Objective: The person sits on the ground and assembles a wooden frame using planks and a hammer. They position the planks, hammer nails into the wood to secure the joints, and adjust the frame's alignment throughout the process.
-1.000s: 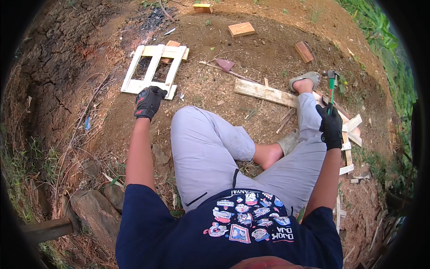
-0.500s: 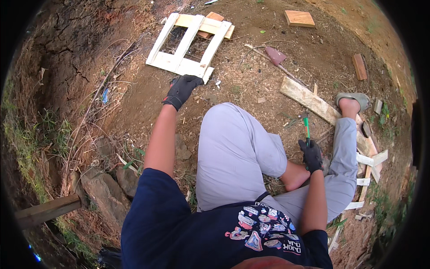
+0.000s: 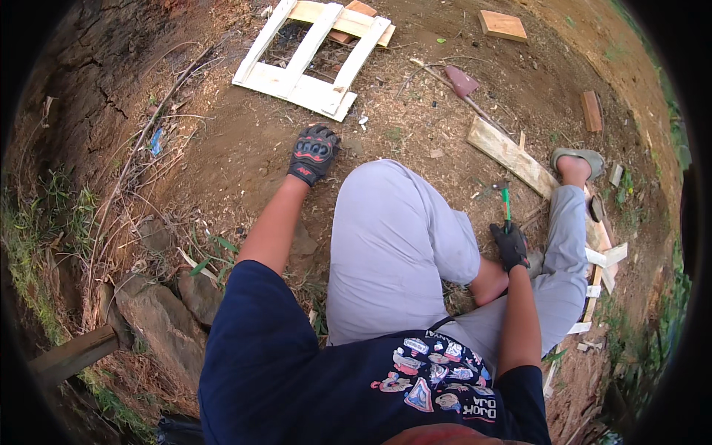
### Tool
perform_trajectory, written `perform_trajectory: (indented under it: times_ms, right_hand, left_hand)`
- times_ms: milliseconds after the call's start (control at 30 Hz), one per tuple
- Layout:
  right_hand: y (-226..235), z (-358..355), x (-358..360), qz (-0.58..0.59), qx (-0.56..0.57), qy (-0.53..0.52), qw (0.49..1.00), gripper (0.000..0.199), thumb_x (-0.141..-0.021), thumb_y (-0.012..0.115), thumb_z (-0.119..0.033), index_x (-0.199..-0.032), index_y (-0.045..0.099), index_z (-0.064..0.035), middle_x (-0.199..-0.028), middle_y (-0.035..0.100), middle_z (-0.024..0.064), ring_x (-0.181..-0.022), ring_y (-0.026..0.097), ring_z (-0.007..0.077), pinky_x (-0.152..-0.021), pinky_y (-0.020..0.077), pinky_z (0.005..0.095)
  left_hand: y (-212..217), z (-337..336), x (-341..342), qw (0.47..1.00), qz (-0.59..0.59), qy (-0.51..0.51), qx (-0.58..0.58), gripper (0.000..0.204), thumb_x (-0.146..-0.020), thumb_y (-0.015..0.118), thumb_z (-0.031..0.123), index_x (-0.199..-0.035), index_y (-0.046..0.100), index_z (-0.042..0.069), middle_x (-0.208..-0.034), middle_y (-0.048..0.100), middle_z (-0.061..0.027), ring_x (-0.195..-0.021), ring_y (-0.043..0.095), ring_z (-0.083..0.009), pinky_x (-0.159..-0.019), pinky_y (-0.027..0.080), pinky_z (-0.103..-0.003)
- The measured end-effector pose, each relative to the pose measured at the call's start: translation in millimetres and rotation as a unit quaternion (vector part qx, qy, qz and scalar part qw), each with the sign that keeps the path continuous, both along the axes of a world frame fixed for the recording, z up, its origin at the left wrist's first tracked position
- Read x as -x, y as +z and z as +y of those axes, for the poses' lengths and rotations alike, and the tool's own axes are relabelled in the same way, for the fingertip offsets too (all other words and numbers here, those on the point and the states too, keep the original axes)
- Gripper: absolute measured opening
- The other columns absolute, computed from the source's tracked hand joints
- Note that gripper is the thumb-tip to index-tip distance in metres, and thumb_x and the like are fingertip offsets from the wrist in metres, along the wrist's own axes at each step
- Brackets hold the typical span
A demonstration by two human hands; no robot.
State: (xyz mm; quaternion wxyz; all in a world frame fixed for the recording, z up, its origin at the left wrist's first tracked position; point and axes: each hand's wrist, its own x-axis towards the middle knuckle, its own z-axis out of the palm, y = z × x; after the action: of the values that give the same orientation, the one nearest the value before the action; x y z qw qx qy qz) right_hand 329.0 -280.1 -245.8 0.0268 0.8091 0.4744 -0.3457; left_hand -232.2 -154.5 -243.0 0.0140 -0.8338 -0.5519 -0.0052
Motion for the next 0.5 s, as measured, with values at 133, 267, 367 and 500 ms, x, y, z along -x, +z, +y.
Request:
perform_trajectory:
  times_ms: [133, 267, 367, 500]
  right_hand:
    - [-11, -6, -5, -0.002, -0.022, 0.008, 1.000, 0.058, -0.087, 0.077, -0.056, -0.110, 0.069, -0.0040, -0.105, 0.073, 0.0213, -0.101, 0.070, 0.0409, -0.091, 0.0519, 0.0506]
    - [-11, -8, -4, -0.002, -0.024, 0.003, 1.000, 0.058, -0.087, 0.077, -0.057, -0.111, 0.069, -0.0040, -0.111, 0.073, 0.0225, -0.105, 0.070, 0.0421, -0.093, 0.0519, 0.0519]
    - [-6, -5, -3, 0.009, 0.000, -0.004, 1.000, 0.060, -0.086, 0.077, -0.056, -0.114, 0.070, -0.0032, -0.118, 0.073, 0.0237, -0.112, 0.069, 0.0423, -0.096, 0.0520, 0.0517]
    - [-9, 1, -3, 0.014, 0.030, -0.004, 0.999, 0.064, -0.086, 0.077, -0.056, -0.120, 0.070, -0.0026, -0.123, 0.073, 0.0246, -0.118, 0.069, 0.0420, -0.099, 0.0520, 0.0514]
  left_hand:
    - [1, 1, -2, 1.000, -0.004, 0.017, 0.015, 0.021, -0.097, 0.065, 0.028, -0.098, 0.080, 0.013, -0.106, 0.075, -0.0117, -0.112, 0.067, -0.0311, -0.103, 0.051, -0.046]
    - [22, 5, -14, 0.991, -0.018, 0.084, 0.105, 0.022, -0.093, 0.068, 0.031, -0.101, 0.082, 0.014, -0.109, 0.076, -0.0130, -0.111, 0.069, -0.0340, -0.100, 0.053, -0.047]
    - [32, 9, -16, 0.983, -0.017, 0.143, 0.116, 0.026, -0.093, 0.068, 0.034, -0.105, 0.082, 0.016, -0.111, 0.077, -0.0154, -0.106, 0.072, -0.0362, -0.095, 0.055, -0.049]
    - [60, 20, -25, 0.974, -0.075, 0.187, 0.101, 0.025, -0.095, 0.070, 0.034, -0.103, 0.081, 0.013, -0.103, 0.078, -0.0153, -0.100, 0.073, -0.0360, -0.089, 0.057, -0.049]
